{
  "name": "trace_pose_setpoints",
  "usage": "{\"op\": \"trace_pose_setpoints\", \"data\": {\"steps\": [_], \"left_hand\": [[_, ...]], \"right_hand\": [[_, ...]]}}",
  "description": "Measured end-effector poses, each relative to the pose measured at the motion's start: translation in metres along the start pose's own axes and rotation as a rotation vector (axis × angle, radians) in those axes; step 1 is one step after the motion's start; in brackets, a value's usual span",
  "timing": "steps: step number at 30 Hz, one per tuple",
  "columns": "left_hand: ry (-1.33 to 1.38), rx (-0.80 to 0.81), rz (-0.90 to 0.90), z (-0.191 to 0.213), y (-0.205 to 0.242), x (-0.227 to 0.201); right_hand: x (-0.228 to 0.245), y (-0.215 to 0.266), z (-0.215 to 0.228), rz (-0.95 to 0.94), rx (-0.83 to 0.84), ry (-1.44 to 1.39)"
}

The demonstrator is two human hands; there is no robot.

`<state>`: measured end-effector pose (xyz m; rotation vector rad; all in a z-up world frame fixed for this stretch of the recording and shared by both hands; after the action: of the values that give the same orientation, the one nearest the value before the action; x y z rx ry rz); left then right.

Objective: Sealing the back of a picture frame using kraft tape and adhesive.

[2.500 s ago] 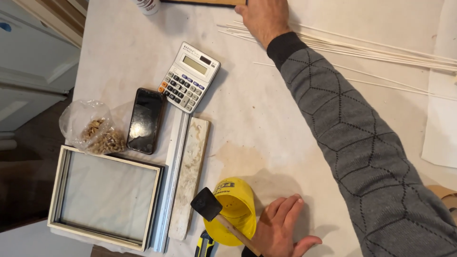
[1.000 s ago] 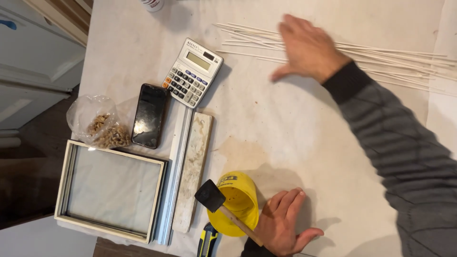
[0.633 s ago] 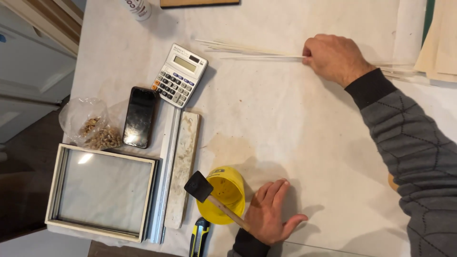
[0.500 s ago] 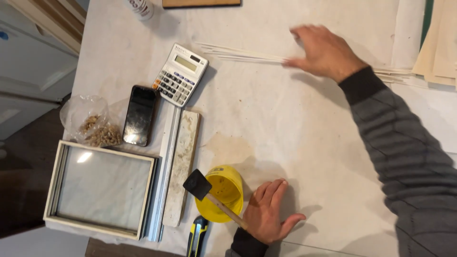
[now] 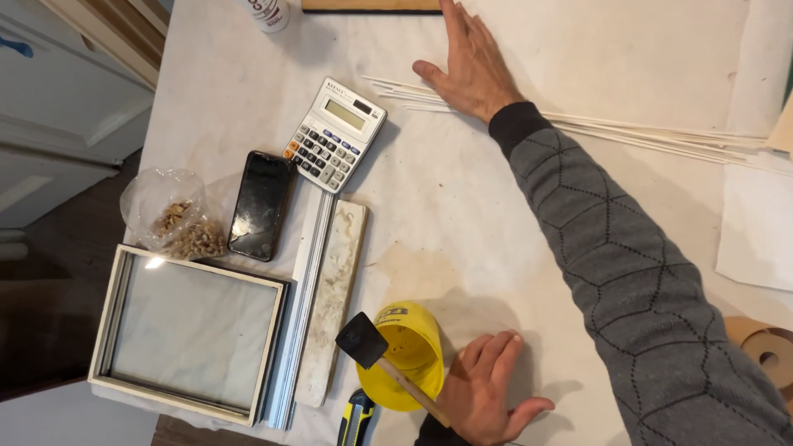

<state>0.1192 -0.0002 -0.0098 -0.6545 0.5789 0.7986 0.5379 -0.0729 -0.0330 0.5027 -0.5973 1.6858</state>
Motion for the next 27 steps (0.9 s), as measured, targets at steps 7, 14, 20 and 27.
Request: {"op": "trace_pose_setpoints", "data": {"steps": [7,14,20,27], "left_hand": [[0.047,0.012,0.003,0.001,-0.008,0.005],[0.020,0.017,0.047,0.000,-0.009,0.003],[0.036,-0.048,0.022,0.003,-0.008,-0.001],[-0.030,-0.067,0.023,0.005,-0.005,-0.012]], "right_hand": [[-0.007,0.000,-0.010,0.084,0.031,0.072],[-0.005,0.003,-0.007,0.084,0.051,0.048],[-0.011,-0.001,0.004,0.035,0.075,-0.064],[0.008,0.066,0.045,-0.112,0.188,-0.133]]}}
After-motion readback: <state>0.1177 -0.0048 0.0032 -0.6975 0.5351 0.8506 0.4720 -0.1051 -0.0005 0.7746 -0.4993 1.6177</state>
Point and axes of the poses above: each hand's wrist, its own y-axis away from the middle knuckle, its own z-axis out of the back of the hand, x = y × z, the point moved 5 cm from there along -y, towards the middle knuckle, and after that the axes turned 14 degrees about -z, right-handed, at the moved point
